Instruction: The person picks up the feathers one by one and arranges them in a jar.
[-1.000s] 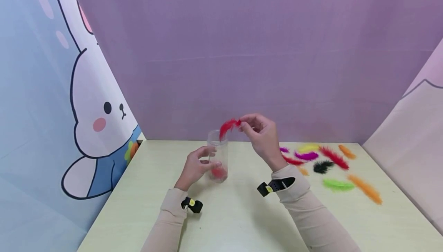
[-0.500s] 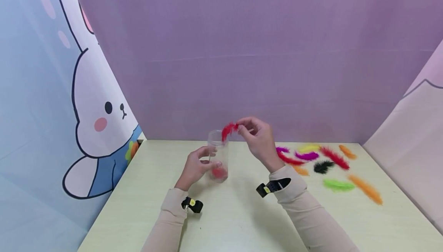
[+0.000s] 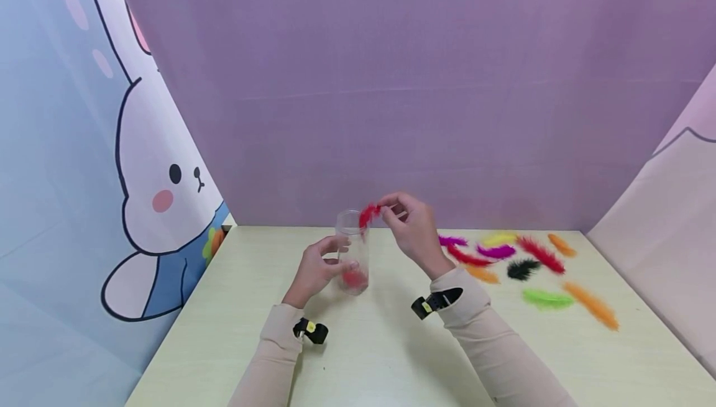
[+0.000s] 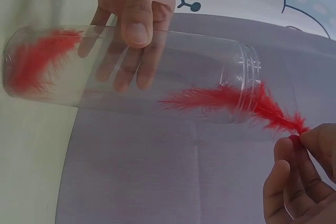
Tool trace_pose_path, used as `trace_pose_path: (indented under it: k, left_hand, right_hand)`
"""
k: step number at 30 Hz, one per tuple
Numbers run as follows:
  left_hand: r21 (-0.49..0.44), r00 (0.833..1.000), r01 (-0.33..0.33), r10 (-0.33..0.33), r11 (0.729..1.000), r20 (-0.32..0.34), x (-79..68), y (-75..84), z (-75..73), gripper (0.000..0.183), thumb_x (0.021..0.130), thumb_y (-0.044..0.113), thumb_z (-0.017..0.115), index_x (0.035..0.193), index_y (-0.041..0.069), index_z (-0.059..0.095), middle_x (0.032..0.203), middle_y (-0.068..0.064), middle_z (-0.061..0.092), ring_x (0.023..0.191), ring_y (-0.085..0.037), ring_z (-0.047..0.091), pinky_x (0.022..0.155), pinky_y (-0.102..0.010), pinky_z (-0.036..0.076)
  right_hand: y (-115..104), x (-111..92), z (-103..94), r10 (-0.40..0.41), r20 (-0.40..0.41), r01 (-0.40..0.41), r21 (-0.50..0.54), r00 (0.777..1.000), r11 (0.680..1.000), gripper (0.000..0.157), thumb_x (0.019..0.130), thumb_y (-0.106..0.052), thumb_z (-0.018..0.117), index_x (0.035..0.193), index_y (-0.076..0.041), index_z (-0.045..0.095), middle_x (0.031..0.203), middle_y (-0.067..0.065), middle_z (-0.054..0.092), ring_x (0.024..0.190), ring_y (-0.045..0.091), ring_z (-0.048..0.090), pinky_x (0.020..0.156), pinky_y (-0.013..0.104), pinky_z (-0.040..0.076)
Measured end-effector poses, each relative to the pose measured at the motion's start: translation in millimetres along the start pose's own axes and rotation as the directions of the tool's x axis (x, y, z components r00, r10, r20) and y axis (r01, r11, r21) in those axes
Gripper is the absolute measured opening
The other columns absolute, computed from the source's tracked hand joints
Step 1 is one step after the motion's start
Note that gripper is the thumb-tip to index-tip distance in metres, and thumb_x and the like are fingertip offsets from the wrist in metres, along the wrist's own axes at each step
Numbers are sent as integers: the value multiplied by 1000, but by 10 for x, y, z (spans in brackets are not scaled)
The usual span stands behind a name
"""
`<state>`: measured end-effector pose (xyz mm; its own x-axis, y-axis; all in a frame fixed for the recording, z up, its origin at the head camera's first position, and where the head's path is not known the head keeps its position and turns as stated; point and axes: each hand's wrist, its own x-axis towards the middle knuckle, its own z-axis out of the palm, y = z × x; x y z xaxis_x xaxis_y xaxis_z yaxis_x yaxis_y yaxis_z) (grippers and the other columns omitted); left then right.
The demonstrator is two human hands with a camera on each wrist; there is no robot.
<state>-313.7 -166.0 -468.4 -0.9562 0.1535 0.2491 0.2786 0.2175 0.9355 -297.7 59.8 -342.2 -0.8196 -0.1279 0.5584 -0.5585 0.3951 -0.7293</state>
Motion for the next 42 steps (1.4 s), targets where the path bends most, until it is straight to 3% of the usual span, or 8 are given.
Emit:
trace_pose_path:
  k: [15,23,28,35,42]
  left_hand:
    - [2,1000,15,-15,1000,3,4,-6,-6,61,78,29,91,130,12,67,126,-5,71,123,-26,64,98,-39,60]
    - [6,1000,2,-2,1000,11,11,-13,-8,60,79,30,90,131,11,66,132,-20,67,124,-30,63,99,-41,59]
    - [-7,1000,-2,2,1000,5,9,-7,2,52,79,30,90,124,18,69,130,-21,68,123,-32,64,97,-40,60]
    - [9,1000,7,-7,1000,-6,0,4,12,52,78,30,91,123,19,69,126,-16,70,121,-29,65,97,-39,60]
    - [2,1000,-5,5,1000,-4,-6,18,13,53,78,30,90,125,17,69,129,-20,68,123,-33,64,97,-39,60]
  right_hand:
    - [56,-22,95,-21,27,22,-44,999,999,11,98,-7,66,105,-9,74,94,8,74,78,18,66,67,27,58]
    - [54,-19,154,-26,54,30,-82,998,996,11,98,-6,64,105,-8,73,96,8,72,79,24,68,70,30,59]
    - [60,-23,197,-19,70,27,-111,997,994,10,98,-6,65,104,-8,73,97,7,72,79,22,68,69,30,59]
    - [102,-27,236,-9,86,21,-144,996,989,10,99,-6,65,103,-8,74,101,5,70,80,18,67,71,31,60]
    - [125,-35,240,5,91,9,-151,996,988,11,99,-8,64,104,-9,75,104,5,70,81,18,67,73,33,60]
